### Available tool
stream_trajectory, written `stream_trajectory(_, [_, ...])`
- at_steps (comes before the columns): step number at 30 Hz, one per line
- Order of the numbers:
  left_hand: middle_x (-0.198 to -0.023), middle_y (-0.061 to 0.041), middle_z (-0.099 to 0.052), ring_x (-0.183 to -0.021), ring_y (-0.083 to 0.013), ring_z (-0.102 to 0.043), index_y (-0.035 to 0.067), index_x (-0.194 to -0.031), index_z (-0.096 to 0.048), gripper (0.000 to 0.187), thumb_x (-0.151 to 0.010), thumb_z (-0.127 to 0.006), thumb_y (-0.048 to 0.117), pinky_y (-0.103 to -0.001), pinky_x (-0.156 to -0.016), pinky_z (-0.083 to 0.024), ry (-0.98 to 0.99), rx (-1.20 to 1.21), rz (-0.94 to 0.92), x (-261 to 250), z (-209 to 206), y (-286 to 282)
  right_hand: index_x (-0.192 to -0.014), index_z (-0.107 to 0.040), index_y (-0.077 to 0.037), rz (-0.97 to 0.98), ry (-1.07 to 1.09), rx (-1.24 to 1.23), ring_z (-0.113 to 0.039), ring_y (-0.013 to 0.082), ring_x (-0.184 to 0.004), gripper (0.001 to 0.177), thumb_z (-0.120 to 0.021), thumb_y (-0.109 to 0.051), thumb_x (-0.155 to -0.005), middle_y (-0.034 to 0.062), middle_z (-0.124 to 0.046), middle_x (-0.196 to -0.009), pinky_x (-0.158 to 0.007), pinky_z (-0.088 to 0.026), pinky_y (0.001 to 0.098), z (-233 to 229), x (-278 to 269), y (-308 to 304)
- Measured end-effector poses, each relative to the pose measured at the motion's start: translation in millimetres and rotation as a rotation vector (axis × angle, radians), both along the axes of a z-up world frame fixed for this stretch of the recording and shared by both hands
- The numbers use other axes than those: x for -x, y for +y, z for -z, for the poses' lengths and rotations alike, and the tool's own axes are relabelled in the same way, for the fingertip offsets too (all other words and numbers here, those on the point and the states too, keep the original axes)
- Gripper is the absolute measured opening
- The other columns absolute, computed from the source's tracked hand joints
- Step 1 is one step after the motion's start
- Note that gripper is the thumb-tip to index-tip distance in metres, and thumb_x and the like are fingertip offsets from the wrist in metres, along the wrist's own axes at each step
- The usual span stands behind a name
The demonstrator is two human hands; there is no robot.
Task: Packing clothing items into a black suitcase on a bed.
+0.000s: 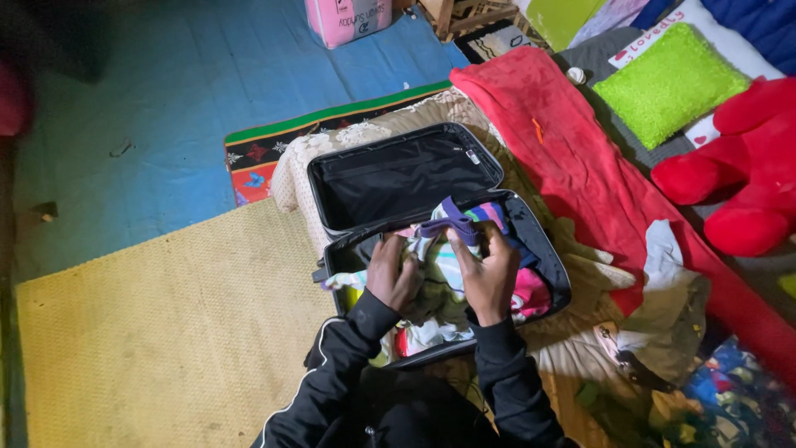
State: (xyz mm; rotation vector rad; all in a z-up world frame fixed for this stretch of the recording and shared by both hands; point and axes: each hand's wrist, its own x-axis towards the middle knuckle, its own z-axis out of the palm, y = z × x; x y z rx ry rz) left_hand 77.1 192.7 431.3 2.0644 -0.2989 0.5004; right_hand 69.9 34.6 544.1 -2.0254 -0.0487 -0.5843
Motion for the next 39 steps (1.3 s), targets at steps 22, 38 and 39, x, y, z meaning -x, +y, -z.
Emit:
stream_trajectory(22, [-0.118,-0.028,-0.053,-0.108,-0.0425,-0.056,-0.01,-0.132,-0.041,0.082,-0.078,-0.083,0.035,-0.046,-0.092,-0.047,0.008,0.089,0.003,14.6,-18.9,-21.8,-0.1,-0.066,-0.001,-0.059,-0.012,0.102,-0.074,0.0183,-0.073,0.021,-0.077,-0.012,-0.086,0.0128,-0.075,-0.084,-0.062,-0.052,0.0324,-12.6,4.9,8.6])
stream_trajectory(38, [-0.116,-0.018,-0.069,-0.102,-0.037,-0.056,0.002,-0.128,-0.057,0.042,-0.087,-0.056,0.012,-0.045,-0.093,-0.045,0.174,0.152,0.029,4.7,-10.4,6.5,-0.099,-0.071,0.0,-0.429,0.193,-0.039,-0.064,0.0076,-0.077,0.026,-0.083,-0.019,-0.086,0.0057,-0.075,-0.083,-0.071,-0.052,0.0258,-7.6,-0.6,-22.9])
stream_trajectory(39, [-0.116,-0.018,-0.069,-0.102,-0.037,-0.056,0.002,-0.128,-0.057,0.042,-0.087,-0.056,0.012,-0.045,-0.093,-0.045,0.173,0.152,0.029,3.4,-9.2,8.1,-0.099,-0.071,0.0,-0.428,0.192,-0.039,-0.064,0.0076,-0.077,0.026,-0.083,-0.019,-0.086,0.0057,-0.075,-0.083,-0.071,-0.052,0.0258,-9.2,-1.5,-25.1])
